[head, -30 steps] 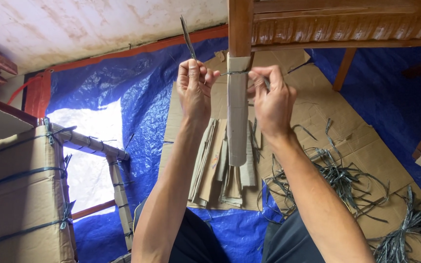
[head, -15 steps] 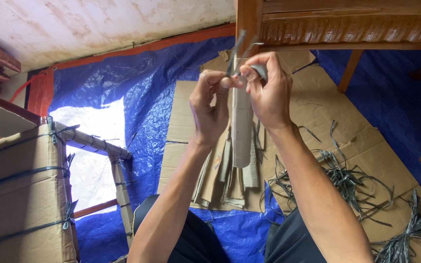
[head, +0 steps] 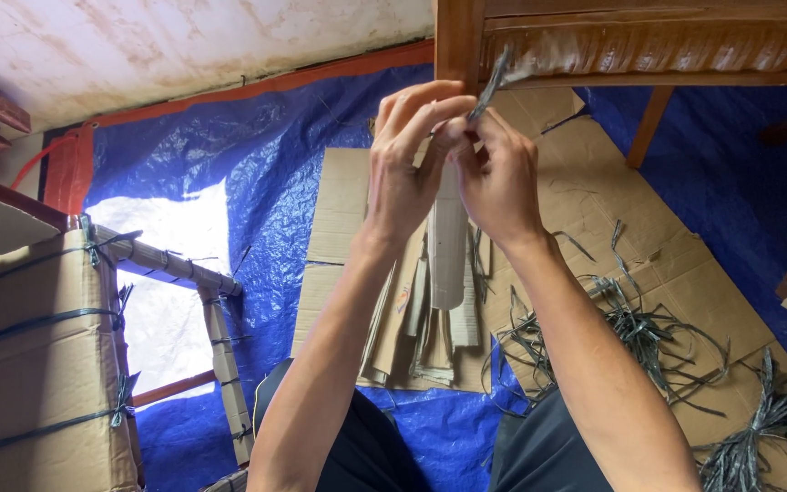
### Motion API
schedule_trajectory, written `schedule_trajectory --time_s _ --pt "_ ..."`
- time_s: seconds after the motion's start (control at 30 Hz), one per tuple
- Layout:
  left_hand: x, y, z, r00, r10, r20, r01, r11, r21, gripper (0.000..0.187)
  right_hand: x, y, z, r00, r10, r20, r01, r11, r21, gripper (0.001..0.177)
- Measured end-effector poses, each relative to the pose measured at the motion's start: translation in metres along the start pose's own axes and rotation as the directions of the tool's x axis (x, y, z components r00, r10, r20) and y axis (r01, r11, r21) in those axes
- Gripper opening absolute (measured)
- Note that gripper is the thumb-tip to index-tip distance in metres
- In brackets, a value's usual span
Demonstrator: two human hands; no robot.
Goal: The recorder is wrapping the legs of a wooden chair with cardboard strips and securing them with plastic wire ties.
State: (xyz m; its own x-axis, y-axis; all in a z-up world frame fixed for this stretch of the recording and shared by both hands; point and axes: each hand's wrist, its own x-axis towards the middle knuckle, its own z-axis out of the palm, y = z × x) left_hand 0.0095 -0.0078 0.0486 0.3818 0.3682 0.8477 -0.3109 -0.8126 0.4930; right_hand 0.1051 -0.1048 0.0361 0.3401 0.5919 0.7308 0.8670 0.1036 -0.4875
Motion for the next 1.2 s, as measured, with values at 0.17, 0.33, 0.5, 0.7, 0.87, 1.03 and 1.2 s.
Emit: schedule_trajectory --time_s 0.17,0.33,0.5,0.7,0.87,1.03,1.2 --pt "-0.019 -0.013 -0.008 0.970 -0.245 0.008 0.245 0.970 -0.005 0.024 -0.001 -0.002 0.004 0.969 0.249 0.009 -0.245 0.950 0.194 0.017" --pt "-0.024 -0.017 -0.007 0.974 -0.227 0.000 0.226 0.974 0.009 0.024 0.002 -0.009 0.007 0.926 0.374 -0.053 -0.342 0.889 0.306 0.013" --pt "-0.025 -0.016 -0.003 0.979 -0.202 0.031 0.201 0.979 0.028 0.022 0.003 -0.010 0.007 0.920 0.366 -0.142 -0.264 0.844 0.466 0.020" --pt "-0.022 -0.012 -0.001 0.982 -0.190 -0.006 0.190 0.980 0.065 0.017 -0.002 -0.007 0.001 0.955 0.273 -0.112 -0.268 0.962 0.054 0.007" --pt "-0.022 -0.012 -0.004 0.989 -0.149 0.005 0.145 0.965 0.217 0.018 -0.002 -0.011 -0.004 1.000 0.001 0.022 0.002 0.990 -0.142 0.014" --pt "-0.030 -0.019 0.004 0.986 -0.165 -0.028 0.167 0.971 0.169 0.019 0.003 -0.021 -0.003 1.000 0.026 -0.009 -0.028 0.950 -0.310 0.007" --pt "-0.037 -0.019 0.013 0.871 -0.478 -0.112 0.462 0.875 -0.145 0.040 0.003 -0.004 -0.001 0.980 0.199 0.008 -0.187 0.930 -0.316 0.012"
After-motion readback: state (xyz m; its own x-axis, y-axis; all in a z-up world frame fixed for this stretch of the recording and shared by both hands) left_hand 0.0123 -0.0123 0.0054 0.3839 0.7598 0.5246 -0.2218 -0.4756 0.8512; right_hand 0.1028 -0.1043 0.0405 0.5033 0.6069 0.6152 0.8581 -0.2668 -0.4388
